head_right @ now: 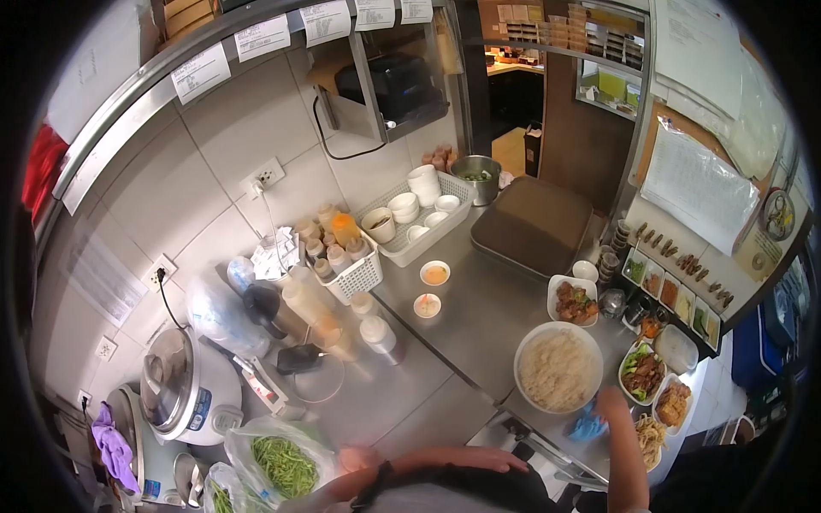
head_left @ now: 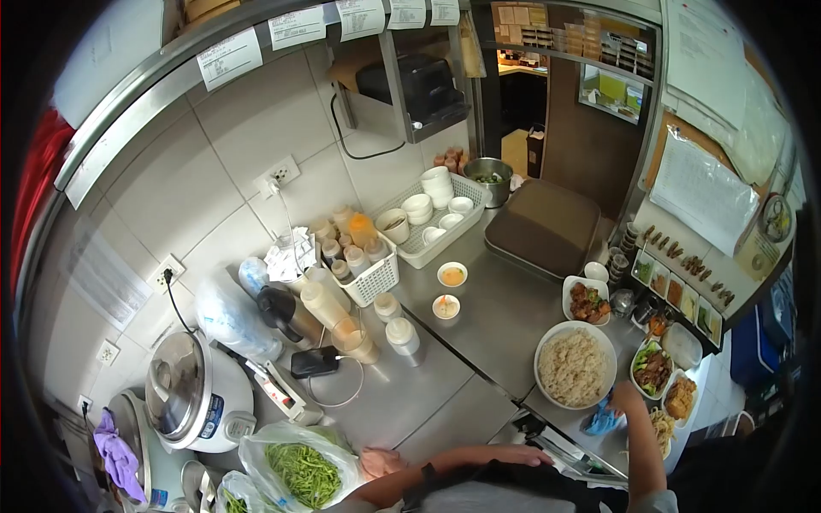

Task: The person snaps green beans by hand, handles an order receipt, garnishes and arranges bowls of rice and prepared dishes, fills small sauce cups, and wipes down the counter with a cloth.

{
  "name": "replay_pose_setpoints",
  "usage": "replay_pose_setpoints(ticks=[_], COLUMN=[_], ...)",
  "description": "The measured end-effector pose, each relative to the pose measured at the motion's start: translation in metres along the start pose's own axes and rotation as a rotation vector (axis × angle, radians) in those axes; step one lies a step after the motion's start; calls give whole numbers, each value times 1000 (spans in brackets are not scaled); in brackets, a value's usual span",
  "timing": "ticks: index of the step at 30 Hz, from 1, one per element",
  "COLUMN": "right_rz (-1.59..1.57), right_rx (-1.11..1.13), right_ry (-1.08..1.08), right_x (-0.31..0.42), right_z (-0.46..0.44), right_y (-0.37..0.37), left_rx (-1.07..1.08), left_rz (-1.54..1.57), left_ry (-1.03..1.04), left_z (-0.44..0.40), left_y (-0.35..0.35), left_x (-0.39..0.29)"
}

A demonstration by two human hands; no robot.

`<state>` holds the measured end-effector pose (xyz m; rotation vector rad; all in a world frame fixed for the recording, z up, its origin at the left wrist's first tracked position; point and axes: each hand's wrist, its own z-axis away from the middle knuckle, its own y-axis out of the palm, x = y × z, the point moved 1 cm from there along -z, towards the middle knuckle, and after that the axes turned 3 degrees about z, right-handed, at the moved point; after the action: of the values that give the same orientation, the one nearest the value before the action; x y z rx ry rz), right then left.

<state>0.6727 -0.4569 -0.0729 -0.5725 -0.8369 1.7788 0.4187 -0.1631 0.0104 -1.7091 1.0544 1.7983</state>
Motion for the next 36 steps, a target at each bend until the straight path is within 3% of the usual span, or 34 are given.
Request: replay_pose_setpoints(ticks=[1, 4, 7, 9, 12, 13, 15, 17, 20, 21, 24, 27, 30, 33, 36], right_rz=[-144, -135, 297, 182, -113, -231, -268, -328, -189, -324, -142, 139, 40, -318, -459], right_rx=[79, 151, 12, -10, 15, 33, 102, 191, -78, -65, -179, -647, -834, -788, -664], right_ry=[83, 66, -226, -118, 36, 88, 106, 153, 17, 46, 11, -74, -91, -6, -8], right_x=[0, 4, 6, 9, 19, 18, 18, 15, 51, 37, 36, 29, 17, 12, 28], right_z=[0, 0, -10, -6, 10, 12, 9, -5, 46, 27, 21, 11, -6, -10, 19], right_y=[-3, -11, -10, -10, -19, -20, -16, -8, -35, -13, 2, 30, 60, 72, 51], left_rx=[57, 166, 153, 146, -123, -233, -550, -730, -848, -838, -828, -858, -880, -890, -873], left_rz=[-56, -170, -132, -70, 237, 401, 392, 276, 295, 250, 176, 222, 275, 339, 371], left_ry=[6, 16, -11, -53, -125, -319, -303, -307, -350, -325, -262, -258, -293, -292, -311], left_z=[-7, -18, -18, -15, -16, -16, -26, -35, -54, -58, -68, -73, -75, -75, -75], left_y=[1, 1, 3, 2, -17, -33, -59, -81, -97, -100, -102, -102, -102, -98, -102], left_x=[8, 35, 33, 23, 53, 62, 117, 141, 140, 134, 117, 113, 116, 99, 104])
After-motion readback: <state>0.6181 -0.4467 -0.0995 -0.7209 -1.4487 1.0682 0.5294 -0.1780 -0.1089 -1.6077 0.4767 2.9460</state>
